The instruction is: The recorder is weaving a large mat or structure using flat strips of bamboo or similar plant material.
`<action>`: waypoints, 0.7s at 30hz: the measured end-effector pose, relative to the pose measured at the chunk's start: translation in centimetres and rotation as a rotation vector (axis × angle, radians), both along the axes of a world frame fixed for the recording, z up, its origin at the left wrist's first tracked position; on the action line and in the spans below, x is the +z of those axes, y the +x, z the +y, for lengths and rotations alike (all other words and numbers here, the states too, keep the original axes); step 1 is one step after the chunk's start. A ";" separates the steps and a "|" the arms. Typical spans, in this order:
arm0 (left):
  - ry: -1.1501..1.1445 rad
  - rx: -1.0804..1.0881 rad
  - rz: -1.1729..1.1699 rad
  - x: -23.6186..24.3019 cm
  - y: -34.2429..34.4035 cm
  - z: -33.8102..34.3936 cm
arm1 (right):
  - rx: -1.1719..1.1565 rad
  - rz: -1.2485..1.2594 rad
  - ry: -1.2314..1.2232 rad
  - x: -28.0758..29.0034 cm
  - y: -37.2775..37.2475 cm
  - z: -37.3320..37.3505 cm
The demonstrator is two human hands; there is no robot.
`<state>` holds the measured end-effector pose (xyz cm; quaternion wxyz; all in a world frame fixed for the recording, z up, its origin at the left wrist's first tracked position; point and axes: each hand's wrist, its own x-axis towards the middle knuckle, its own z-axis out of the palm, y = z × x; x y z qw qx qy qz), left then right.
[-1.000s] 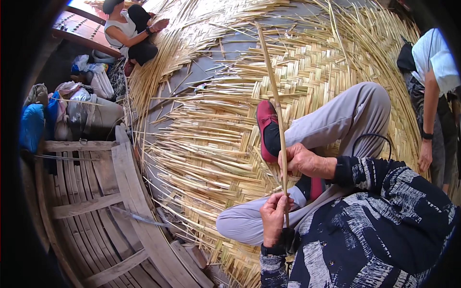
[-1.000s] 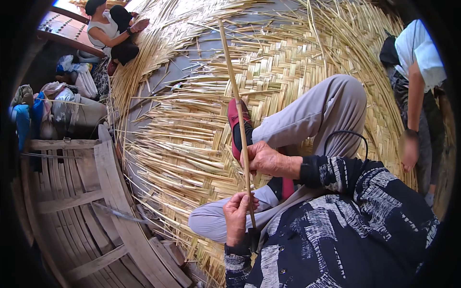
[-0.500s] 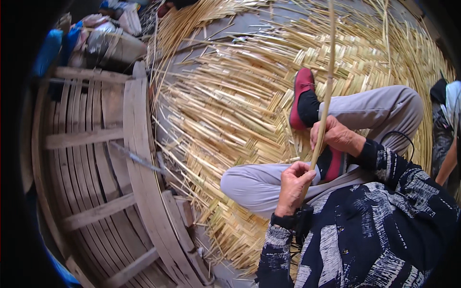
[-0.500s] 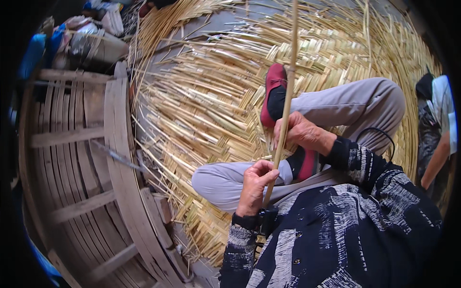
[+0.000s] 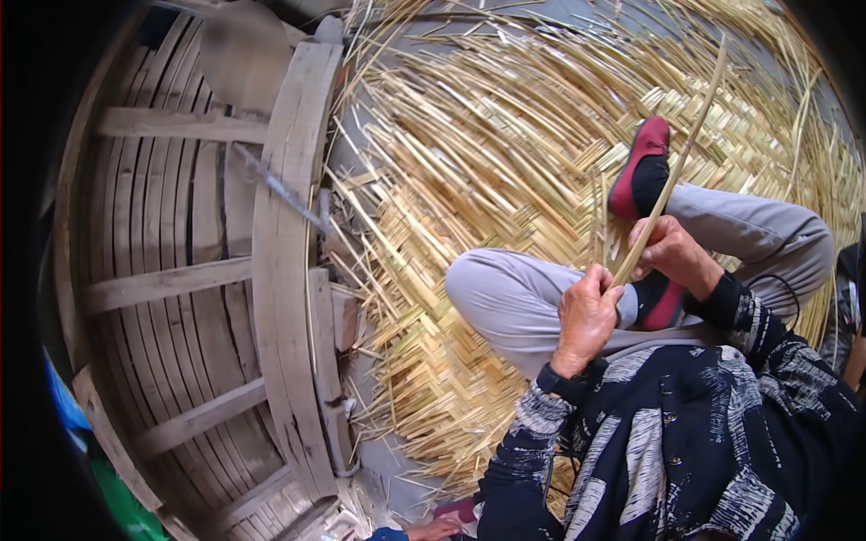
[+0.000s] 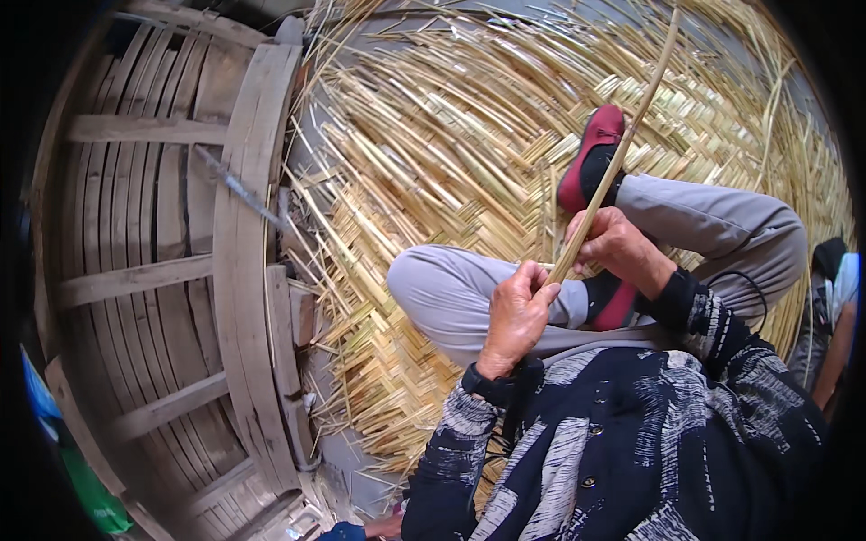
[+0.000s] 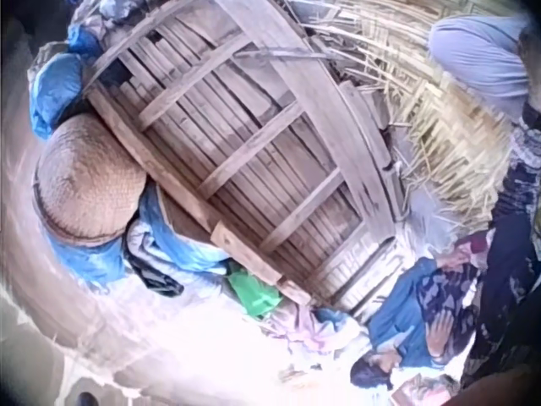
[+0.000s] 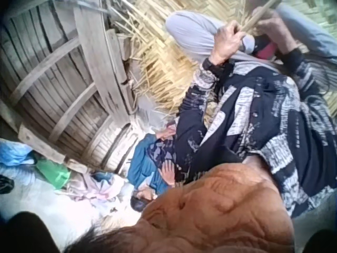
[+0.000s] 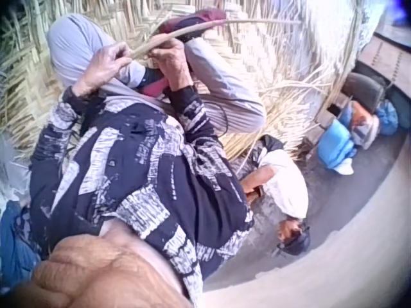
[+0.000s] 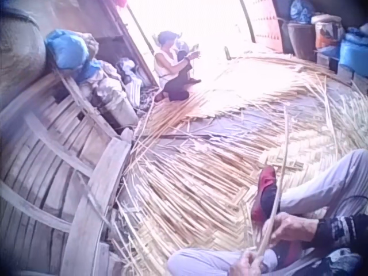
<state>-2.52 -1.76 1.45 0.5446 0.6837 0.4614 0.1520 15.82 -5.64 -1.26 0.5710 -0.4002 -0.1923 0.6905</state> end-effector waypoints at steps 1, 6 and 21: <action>0.004 0.013 0.011 0.1 -0.3 0.0 | 0.013 0.034 0.073 -0.7 -0.1 0.0; 0.102 -0.004 0.041 -0.3 -0.4 -0.2 | 0.057 -0.038 -0.089 0.1 -0.3 0.4; 0.013 0.162 0.030 -4.1 -0.2 0.4 | -0.209 -0.302 -0.230 -1.3 -2.8 2.8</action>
